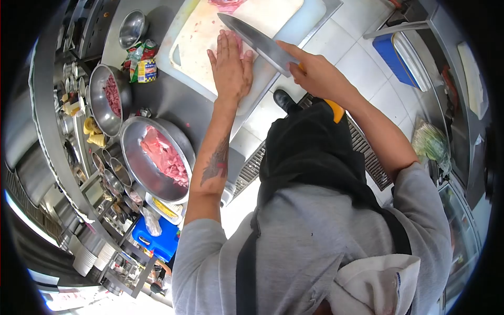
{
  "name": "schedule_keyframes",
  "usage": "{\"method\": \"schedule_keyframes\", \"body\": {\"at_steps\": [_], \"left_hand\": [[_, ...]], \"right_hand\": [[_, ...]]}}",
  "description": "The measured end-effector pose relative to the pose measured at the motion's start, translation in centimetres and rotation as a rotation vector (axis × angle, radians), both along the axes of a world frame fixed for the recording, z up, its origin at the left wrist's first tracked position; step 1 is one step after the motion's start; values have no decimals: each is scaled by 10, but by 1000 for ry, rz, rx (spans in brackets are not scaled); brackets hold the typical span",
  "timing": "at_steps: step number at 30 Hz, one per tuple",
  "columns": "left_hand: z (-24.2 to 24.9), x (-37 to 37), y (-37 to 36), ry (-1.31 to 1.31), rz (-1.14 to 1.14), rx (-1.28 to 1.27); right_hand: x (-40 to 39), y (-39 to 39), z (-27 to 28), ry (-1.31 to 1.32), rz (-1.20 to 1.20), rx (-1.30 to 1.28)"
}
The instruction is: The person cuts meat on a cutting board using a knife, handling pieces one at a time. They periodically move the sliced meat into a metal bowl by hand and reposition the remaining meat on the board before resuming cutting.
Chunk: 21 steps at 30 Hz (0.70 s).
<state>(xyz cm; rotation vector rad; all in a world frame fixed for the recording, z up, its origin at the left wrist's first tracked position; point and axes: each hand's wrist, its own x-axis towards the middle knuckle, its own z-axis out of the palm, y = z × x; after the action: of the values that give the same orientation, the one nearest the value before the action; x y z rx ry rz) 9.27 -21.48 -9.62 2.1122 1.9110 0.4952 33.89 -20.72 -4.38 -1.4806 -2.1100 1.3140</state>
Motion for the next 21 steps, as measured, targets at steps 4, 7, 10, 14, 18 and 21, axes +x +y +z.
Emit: {"method": "schedule_keyframes", "body": {"at_steps": [4, 7, 10, 14, 18, 21], "left_hand": [[0, -5, 4, -34, -1, -17], [0, -7, 6, -50, -2, -50], [-2, -8, 4, -39, -18, -23], [2, -15, -7, -30, -73, -41], [4, -17, -23, 76, -113, -52], [1, -18, -25, 132, -122, -55]], "right_hand": [[-30, 20, -2, 88, -40, -43], [-49, 33, -16, 79, -35, 66], [-65, 43, -29, 144, -60, 192], [-87, 53, -36, 110, -63, 229], [-87, 46, -39, 88, -53, 177], [-76, 29, -39, 117, -78, 213]]}}
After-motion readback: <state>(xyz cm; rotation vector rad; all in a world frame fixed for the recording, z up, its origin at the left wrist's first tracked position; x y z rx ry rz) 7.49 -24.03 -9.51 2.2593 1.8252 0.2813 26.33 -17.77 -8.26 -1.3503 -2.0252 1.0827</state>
